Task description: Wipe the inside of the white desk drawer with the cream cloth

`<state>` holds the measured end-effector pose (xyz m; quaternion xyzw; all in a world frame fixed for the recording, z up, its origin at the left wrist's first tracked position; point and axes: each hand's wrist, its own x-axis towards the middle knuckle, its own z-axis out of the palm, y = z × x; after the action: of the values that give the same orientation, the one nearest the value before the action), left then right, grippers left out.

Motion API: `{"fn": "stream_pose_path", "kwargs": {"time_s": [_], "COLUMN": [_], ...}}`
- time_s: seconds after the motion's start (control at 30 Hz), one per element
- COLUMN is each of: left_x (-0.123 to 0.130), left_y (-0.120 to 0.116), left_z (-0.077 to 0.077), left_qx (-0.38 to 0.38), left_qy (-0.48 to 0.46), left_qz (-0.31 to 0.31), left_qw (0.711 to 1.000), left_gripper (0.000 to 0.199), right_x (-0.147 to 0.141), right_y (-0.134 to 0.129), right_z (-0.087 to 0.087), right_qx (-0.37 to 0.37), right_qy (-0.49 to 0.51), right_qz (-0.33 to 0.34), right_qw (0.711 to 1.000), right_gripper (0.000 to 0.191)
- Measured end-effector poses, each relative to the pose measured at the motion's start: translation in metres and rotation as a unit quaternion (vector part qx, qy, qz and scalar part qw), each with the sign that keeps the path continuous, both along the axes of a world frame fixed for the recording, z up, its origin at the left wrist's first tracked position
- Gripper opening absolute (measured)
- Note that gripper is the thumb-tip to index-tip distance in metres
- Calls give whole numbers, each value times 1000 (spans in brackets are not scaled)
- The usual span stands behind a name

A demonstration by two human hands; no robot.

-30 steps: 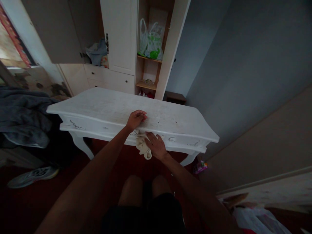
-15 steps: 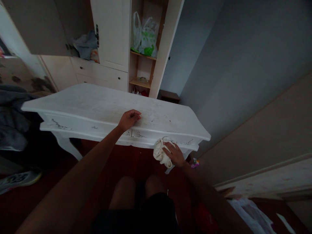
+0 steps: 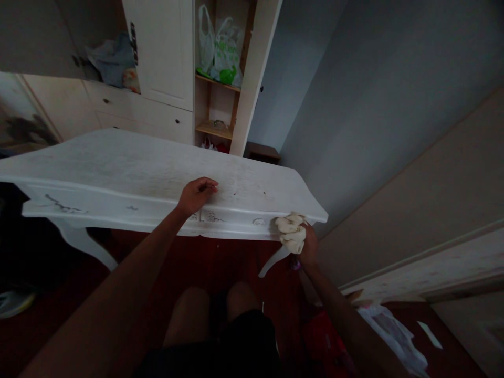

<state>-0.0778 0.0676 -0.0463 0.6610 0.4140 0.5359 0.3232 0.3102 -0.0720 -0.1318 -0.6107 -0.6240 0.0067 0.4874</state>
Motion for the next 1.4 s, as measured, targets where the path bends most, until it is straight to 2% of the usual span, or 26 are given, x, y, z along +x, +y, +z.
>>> {"fn": "stream_pose_path", "kwargs": {"time_s": [0.1,0.23,0.33,0.43,0.53,0.6,0.7,0.8,0.97,1.1,1.2,1.27,1.33,1.4], "left_x": [2,2,2,2,2,2,2,2,2,2,3,4,5,5], "left_y": [-2,-3,-2,-2,-2,-2,-1,-1,-2,-4,-5,-5,-6,-7], "left_z": [1,1,0,-1,-1,-2,-2,-3,-3,-1,1,1,1,1], "left_qx": [24,33,32,28,27,29,39,36,40,44,43,49,52,52], "left_qy": [34,51,52,51,65,78,90,99,107,120,133,143,150,155], "left_qz": [8,7,4,12,24,25,30,44,46,58,64,70,79,84], "left_qw": [999,998,998,998,997,996,995,994,992,990,988,986,984,983], "left_gripper": [22,23,24,25,26,26,27,26,26,26,25,25,26,27], "right_x": [-36,-103,-162,-214,-246,-249,-228,-190,-120,-55,-2,29,50,59], "right_y": [5,16,29,46,59,64,65,62,51,34,16,3,-9,-17], "right_z": [-12,-20,-15,-11,-18,-27,-40,-49,-54,-51,-42,-29,-7,26], "right_qx": [78,135,145,121,129,148,154,134,114,91,38,15,25,72], "right_qy": [-28,-87,-161,-221,-257,-266,-295,-338,-364,-429,-427,-411,-365,-306], "right_qz": [-6,37,55,94,117,135,197,255,191,184,116,81,63,75], "right_qw": [997,986,975,963,951,943,922,896,904,880,896,908,928,947], "right_gripper": [48,44,36,31,27,27,28,28,25,24,30,31,34,39]}}
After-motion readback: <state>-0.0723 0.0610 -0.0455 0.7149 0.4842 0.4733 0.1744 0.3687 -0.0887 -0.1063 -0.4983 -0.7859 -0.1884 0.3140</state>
